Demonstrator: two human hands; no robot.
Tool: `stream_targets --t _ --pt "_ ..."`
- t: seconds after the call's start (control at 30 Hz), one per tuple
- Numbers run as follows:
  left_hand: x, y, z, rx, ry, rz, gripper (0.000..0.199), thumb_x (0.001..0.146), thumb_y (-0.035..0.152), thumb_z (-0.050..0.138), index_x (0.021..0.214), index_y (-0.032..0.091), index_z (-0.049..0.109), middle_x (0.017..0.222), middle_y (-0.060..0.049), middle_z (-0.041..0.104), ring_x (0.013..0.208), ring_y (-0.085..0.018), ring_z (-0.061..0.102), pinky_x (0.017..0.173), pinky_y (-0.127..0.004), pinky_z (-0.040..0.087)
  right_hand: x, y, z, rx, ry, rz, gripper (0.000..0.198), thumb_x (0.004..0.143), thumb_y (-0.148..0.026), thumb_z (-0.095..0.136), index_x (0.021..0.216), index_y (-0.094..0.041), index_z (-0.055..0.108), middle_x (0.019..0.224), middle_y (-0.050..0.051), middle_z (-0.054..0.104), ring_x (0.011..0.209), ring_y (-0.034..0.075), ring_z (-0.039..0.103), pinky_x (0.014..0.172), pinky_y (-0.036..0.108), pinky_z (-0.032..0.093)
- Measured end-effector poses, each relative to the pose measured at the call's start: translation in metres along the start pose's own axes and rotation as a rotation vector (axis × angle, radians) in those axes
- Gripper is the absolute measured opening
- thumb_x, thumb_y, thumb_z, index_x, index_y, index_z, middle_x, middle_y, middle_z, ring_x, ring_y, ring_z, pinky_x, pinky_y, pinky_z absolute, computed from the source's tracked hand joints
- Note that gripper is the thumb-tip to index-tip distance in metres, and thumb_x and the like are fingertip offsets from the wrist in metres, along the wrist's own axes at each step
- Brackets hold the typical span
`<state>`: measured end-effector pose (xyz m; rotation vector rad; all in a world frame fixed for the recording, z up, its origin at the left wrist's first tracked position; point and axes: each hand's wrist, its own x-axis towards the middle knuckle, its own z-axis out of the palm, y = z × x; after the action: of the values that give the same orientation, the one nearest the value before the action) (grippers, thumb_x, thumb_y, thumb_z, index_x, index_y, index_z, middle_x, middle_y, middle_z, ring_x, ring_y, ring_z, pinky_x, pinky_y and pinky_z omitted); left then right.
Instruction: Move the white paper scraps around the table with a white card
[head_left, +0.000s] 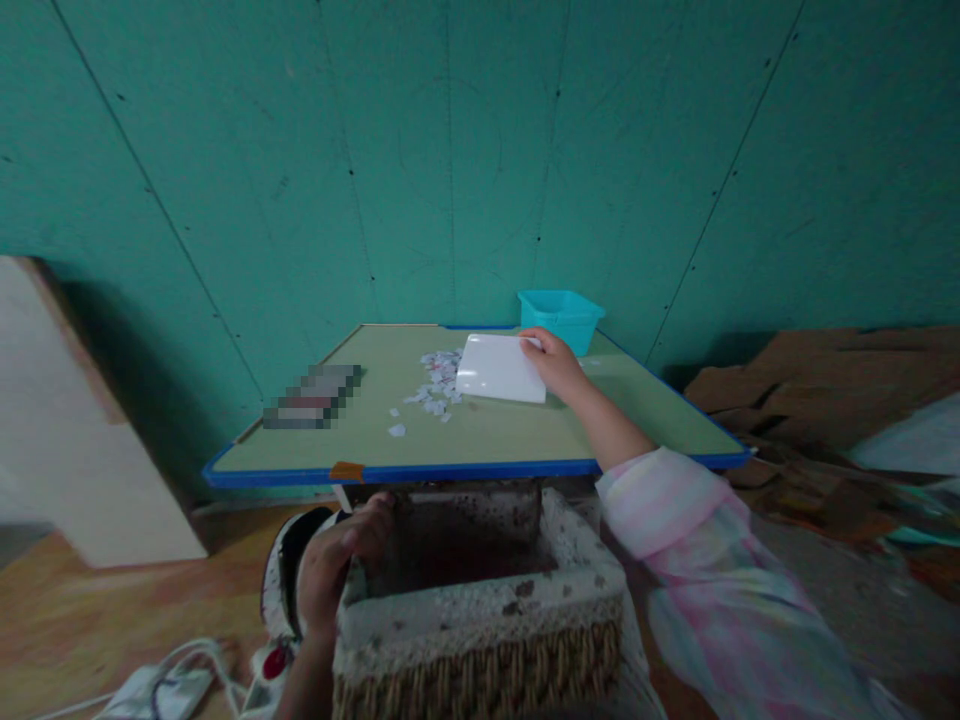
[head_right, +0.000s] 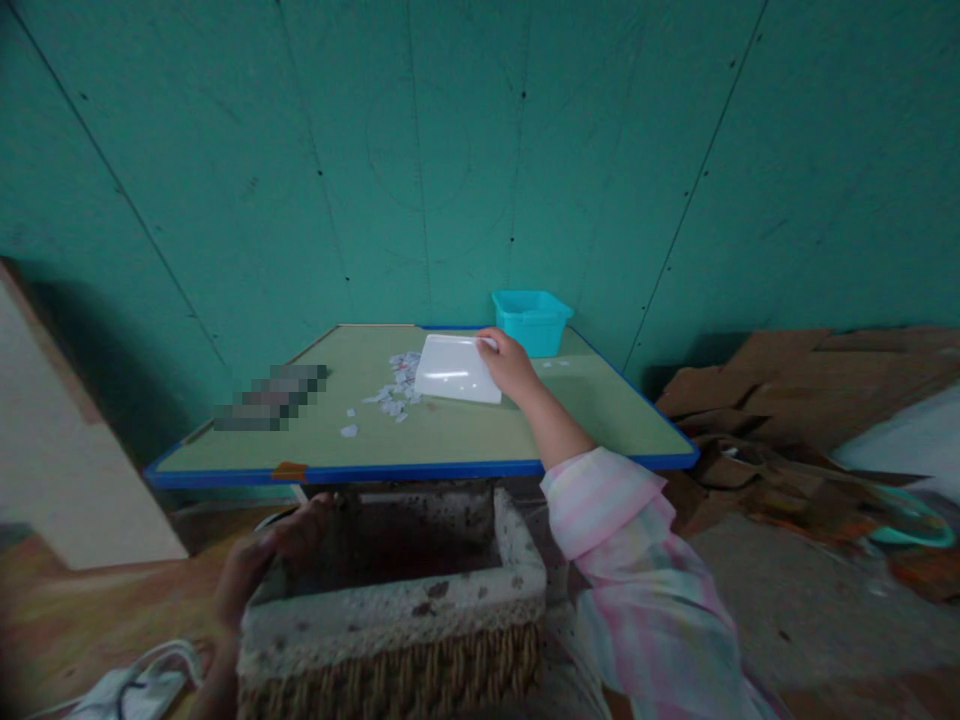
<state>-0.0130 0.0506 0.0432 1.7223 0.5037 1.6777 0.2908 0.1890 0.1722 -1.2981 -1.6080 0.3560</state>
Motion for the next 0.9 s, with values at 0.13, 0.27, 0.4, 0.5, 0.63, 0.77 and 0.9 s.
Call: stream_targets --t 0.13,0.27,0.4,0.5,0.63,0.77,0.9 --pt "-0.0005 -0.0011 -0.0014 -0.007 -0.011 0.001 0.046 0.095 0.04 0.044 0.053 0.021 0.049 0.05 -0.002 0.049 0.053 -0.02 0.047 0.066 -0.041 0.048 0.005 0.0057 -0.0049 -0.004 0.111 0.07 0.025 0.075 -0.028 0.048 0.089 -0.017 0.066 0.093 0.007 0.067 0.091 0.023 0.058 0.083 0.034 0.042" --pt "-0.0014 0.0002 -0.0015 -0.011 -0.012 -0.022 0.045 0.096 0.038 0.043 0.054 0.021 0.049 0.051 -0.003 0.049 0.054 -0.02 0.047 0.063 -0.04 0.047 0.0049 0.007 -0.006 -0.043 0.087 0.134 0.016 0.07 -0.026 0.049 0.076 -0.02 0.062 0.081 0.003 0.064 0.083 0.021 0.056 0.077 0.033 0.041" --pt "-0.0014 0.0023 -0.0007 -0.012 -0.006 -0.022 0.046 0.095 0.039 0.044 0.053 0.021 0.048 0.051 -0.003 0.049 0.055 -0.02 0.047 0.065 -0.041 0.048 0.0041 0.0054 -0.005 0.063 -0.047 0.169 0.016 0.066 -0.03 0.05 0.073 -0.02 0.059 0.074 0.0 0.061 0.074 0.018 0.053 0.07 0.03 0.039" --pt "-0.0007 0.0025 -0.0003 -0.006 -0.004 -0.027 0.047 0.095 0.041 0.045 0.052 0.022 0.048 0.05 -0.002 0.049 0.053 -0.019 0.047 0.063 -0.039 0.048 0.0046 0.0051 -0.0049 0.1 -0.002 0.161 0.017 0.065 -0.032 0.05 0.073 -0.02 0.058 0.074 0.0 0.059 0.073 0.018 0.051 0.068 0.029 0.038" --pt "-0.0008 0.0014 -0.0002 -0.009 0.0 -0.036 0.046 0.095 0.04 0.044 0.053 0.022 0.048 0.051 -0.002 0.049 0.052 -0.019 0.048 0.058 -0.037 0.046 0.0025 0.0036 -0.0032 0.101 -0.037 0.172 0.016 0.064 -0.032 0.051 0.073 -0.02 0.058 0.07 -0.001 0.058 0.067 0.017 0.049 0.063 0.028 0.036" --pt "-0.0018 0.0016 0.0007 -0.002 0.013 -0.043 0.047 0.095 0.044 0.043 0.054 0.022 0.046 0.05 -0.003 0.048 0.051 -0.02 0.045 0.054 -0.038 0.045 -0.001 0.0013 -0.0001 0.165 -0.17 0.177 0.02 0.065 -0.034 0.054 0.077 -0.02 0.061 0.068 -0.002 0.058 0.063 0.015 0.048 0.059 0.027 0.035" --pt "-0.0008 0.0035 0.0015 0.015 0.01 -0.049 0.047 0.095 0.045 0.044 0.054 0.023 0.047 0.05 -0.003 0.049 0.053 -0.02 0.047 0.057 -0.039 0.046 -0.0011 0.0012 0.0013 0.19 -0.109 0.178 0.02 0.067 -0.034 0.053 0.08 -0.02 0.06 0.068 -0.002 0.058 0.063 0.015 0.049 0.058 0.026 0.035"
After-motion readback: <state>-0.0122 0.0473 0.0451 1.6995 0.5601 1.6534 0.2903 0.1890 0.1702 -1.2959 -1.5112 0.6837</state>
